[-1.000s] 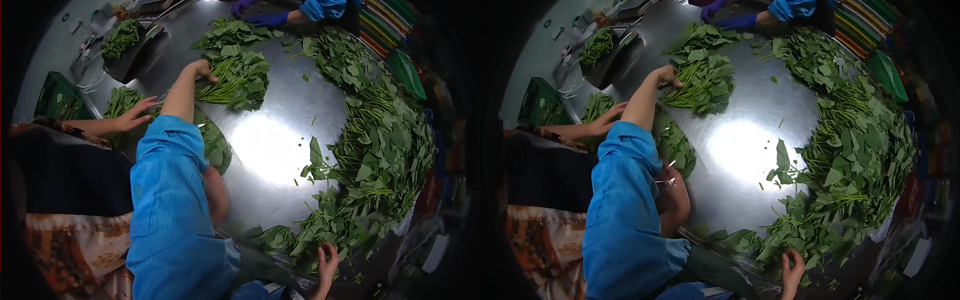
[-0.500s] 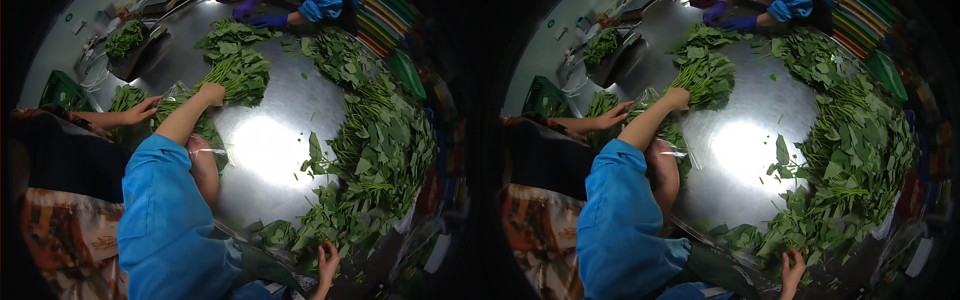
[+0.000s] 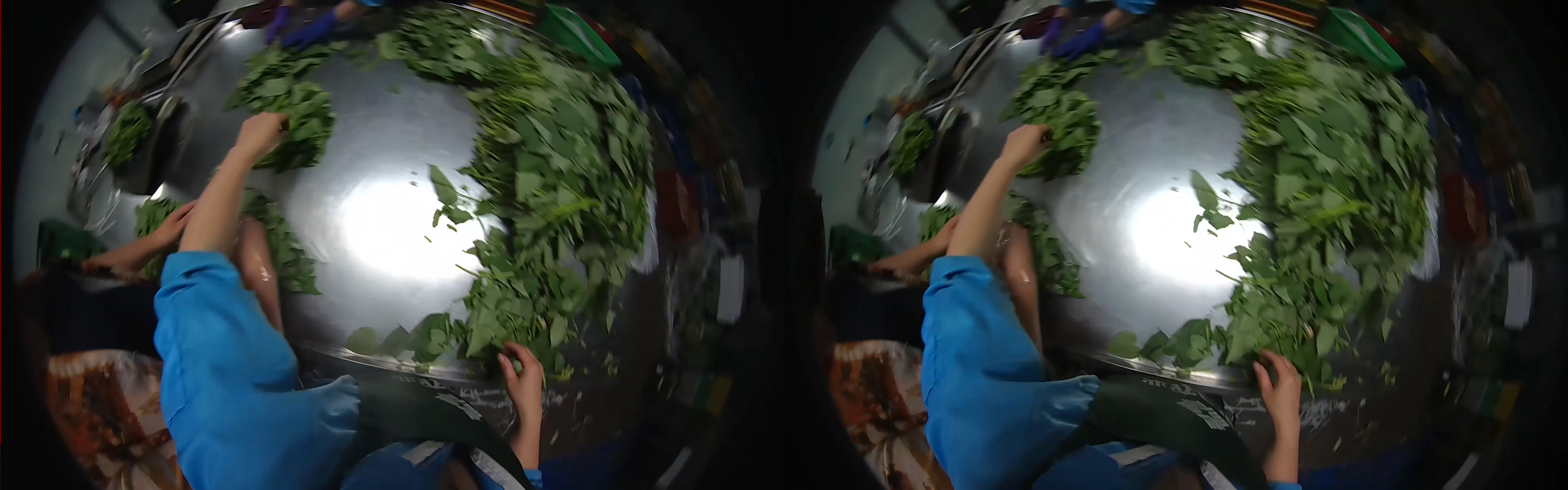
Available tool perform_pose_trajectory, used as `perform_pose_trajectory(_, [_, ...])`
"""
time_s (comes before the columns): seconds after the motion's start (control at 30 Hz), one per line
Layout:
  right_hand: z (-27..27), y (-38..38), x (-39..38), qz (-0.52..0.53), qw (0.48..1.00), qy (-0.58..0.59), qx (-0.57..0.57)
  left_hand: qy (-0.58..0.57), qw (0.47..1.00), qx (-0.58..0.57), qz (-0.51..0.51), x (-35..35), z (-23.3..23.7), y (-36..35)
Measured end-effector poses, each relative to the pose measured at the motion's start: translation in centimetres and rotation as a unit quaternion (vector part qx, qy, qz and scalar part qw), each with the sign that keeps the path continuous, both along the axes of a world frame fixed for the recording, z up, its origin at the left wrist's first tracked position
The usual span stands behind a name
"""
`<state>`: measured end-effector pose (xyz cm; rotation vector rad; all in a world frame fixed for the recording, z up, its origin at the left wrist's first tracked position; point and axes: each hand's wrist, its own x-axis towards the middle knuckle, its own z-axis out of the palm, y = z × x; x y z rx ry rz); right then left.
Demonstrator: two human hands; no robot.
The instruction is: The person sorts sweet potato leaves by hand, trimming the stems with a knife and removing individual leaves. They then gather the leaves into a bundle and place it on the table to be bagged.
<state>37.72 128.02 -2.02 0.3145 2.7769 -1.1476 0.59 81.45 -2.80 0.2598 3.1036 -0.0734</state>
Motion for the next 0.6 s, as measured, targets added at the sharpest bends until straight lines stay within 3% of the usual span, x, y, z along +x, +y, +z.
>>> perform_pose_trajectory(0.07, [-0.4, 0.2, 1.6, -0.020, 1.000, 0.015, -0.012, -0.026, 0.986, 0.138, -0.085, 0.4, 1.0, 4.9])
perform_pose_trajectory(0.13, [0.1, 0.0, 3.2, -0.058, 0.998, 0.016, -0.010, -0.037, 0.960, 0.204, -0.188, 1.5, -0.3, 9.3])
perform_pose_trajectory(0.33, [-1.4, 0.6, 9.4, -0.157, 0.987, 0.032, 0.022, -0.142, 0.862, 0.235, -0.426, 9.5, -6.9, 22.6])
perform_pose_trajectory(0.4, [-1.5, 1.2, 10.9, -0.178, 0.983, 0.032, 0.016, -0.144, 0.828, 0.288, -0.460, 12.1, -9.8, 25.9])
perform_pose_trajectory(0.47, [-2.2, 2.4, 12.1, -0.215, 0.975, 0.042, -0.018, -0.175, 0.814, 0.355, -0.425, 15.7, -10.5, 29.4])
perform_pose_trajectory(0.6, [-3.5, 5.6, 10.5, -0.234, 0.968, 0.071, -0.057, -0.139, 0.824, 0.413, -0.361, 22.9, -12.5, 35.8])
